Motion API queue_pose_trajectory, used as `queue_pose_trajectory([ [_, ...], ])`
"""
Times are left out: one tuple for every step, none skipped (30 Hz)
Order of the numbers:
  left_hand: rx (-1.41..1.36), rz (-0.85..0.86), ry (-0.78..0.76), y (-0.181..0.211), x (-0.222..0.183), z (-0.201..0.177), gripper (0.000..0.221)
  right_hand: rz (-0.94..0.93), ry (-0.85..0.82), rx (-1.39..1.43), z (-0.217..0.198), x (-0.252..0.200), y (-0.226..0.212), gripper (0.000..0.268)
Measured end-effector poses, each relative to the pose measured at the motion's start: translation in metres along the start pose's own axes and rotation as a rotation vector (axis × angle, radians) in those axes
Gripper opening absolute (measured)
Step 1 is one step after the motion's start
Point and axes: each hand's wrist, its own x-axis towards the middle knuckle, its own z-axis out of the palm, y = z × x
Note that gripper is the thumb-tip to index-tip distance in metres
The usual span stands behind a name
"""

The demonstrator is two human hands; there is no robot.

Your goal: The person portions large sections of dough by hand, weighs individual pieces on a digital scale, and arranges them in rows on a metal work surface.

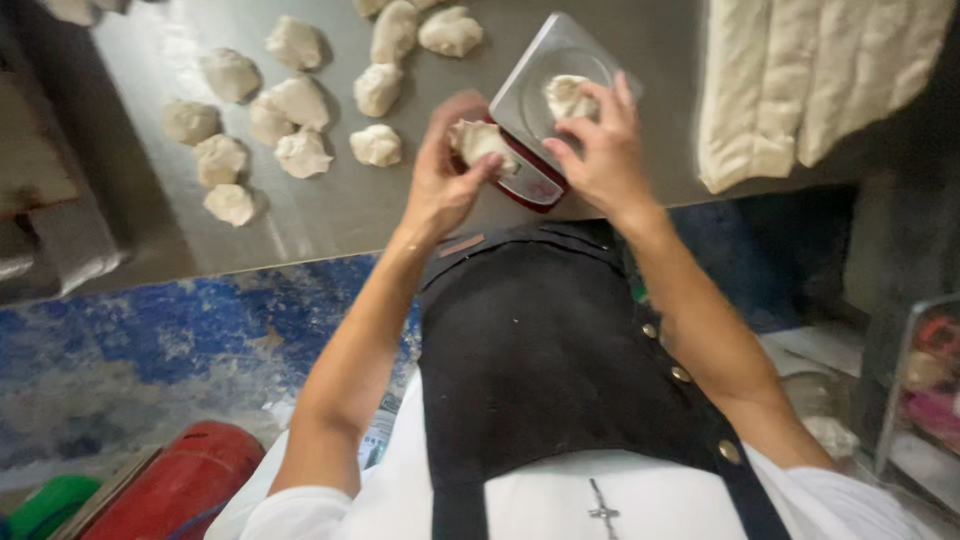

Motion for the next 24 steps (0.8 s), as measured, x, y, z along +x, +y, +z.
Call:
queue_pose_trajectory([
  [0.045, -0.035, 0.031, 0.000, -0.004, 0.003, 0.042, 0.063, -0.021, 0.235, -0.009, -0.003, -0.006, 0.031],
  [0.090, -0.070, 0.062, 0.000, -0.009, 0.007, 0.031, 0.156, -0.128, 0.430, -0.016, -0.005, -0.014, 0.035],
  [0.132, -0.088, 0.077, -0.001, -0.004, 0.012, 0.020, 0.242, -0.221, 0.609, -0.023, -0.002, -0.017, 0.039],
  [0.083, -0.116, 0.061, -0.002, 0.001, 0.017, 0.017, 0.325, -0.315, 0.790, -0.028, 0.001, -0.021, 0.044],
  [0.033, -0.156, 0.048, -0.003, 0.001, 0.020, 0.014, 0.258, -0.243, 0.745, -0.029, 0.002, -0.026, 0.033],
  [-0.018, -0.195, 0.035, -0.004, 0.002, 0.022, 0.012, 0.190, -0.173, 0.699, -0.029, 0.003, -0.032, 0.023],
  [0.016, -0.168, 0.006, -0.007, -0.002, 0.023, 0.013, 0.121, -0.111, 0.658, -0.028, 0.000, -0.037, 0.012],
  [0.049, -0.141, -0.024, -0.009, -0.005, 0.022, 0.014, 0.194, -0.132, 0.717, -0.029, -0.003, -0.042, 0.010],
  [0.089, -0.104, -0.052, -0.010, -0.003, 0.016, 0.015, 0.256, -0.148, 0.777, -0.029, -0.001, -0.042, 0.008],
  [0.297, -0.043, -0.055, -0.010, 0.000, 0.010, 0.012, 0.319, -0.164, 0.838, -0.033, 0.001, -0.040, 0.007],
  [0.501, 0.011, -0.054, -0.012, 0.000, 0.006, 0.011, 0.295, -0.132, 0.947, -0.039, 0.000, -0.035, 0.007],
  [0.705, 0.063, -0.052, -0.014, 0.000, 0.000, 0.011, 0.271, -0.099, 1.057, -0.048, -0.002, -0.029, 0.007],
  [0.737, -0.019, -0.007, -0.016, 0.002, -0.006, 0.013, 0.249, 0.024, 1.193, -0.059, -0.002, -0.018, 0.010],
  [0.768, -0.102, 0.039, -0.018, 0.002, -0.012, 0.017, 0.224, 0.150, 1.330, -0.067, 0.000, -0.008, 0.014],
  [0.807, -0.188, 0.080, -0.016, 0.000, -0.021, 0.021, 0.174, 0.253, 1.269, -0.072, 0.002, 0.001, 0.017],
  [0.653, -0.203, 0.101, -0.013, -0.002, -0.029, 0.022, 0.183, 0.273, 1.290, -0.068, 0.005, 0.006, 0.021],
  [0.495, -0.217, 0.112, -0.011, -0.004, -0.034, 0.025, 0.196, 0.296, 1.300, -0.069, 0.004, 0.013, 0.026],
  [0.335, -0.230, 0.121, -0.009, -0.006, -0.037, 0.028, 0.265, 0.235, 1.392, -0.058, 0.006, 0.015, 0.033],
  [0.288, -0.211, 0.091, -0.006, -0.005, -0.039, 0.034, 0.332, 0.173, 1.478, -0.048, 0.007, 0.016, 0.041],
  [0.240, -0.191, 0.060, -0.003, -0.004, -0.040, 0.040, 0.258, 0.089, 0.870, -0.031, 0.007, 0.012, 0.045],
  [0.190, -0.174, 0.034, -0.001, -0.003, -0.037, 0.046, 0.178, 0.004, 0.266, -0.016, 0.006, 0.007, 0.048],
  [0.235, -0.127, 0.011, 0.001, -0.002, -0.033, 0.044, 0.067, -0.107, -0.084, -0.004, 0.007, 0.005, 0.064],
  [0.281, -0.084, -0.004, 0.002, -0.003, -0.029, 0.043, -0.054, -0.215, -0.424, 0.002, 0.004, 0.003, 0.082],
  [0.326, -0.042, -0.020, 0.003, -0.003, -0.023, 0.043, -0.009, -0.274, -0.509, 0.004, 0.002, 0.001, 0.081],
])
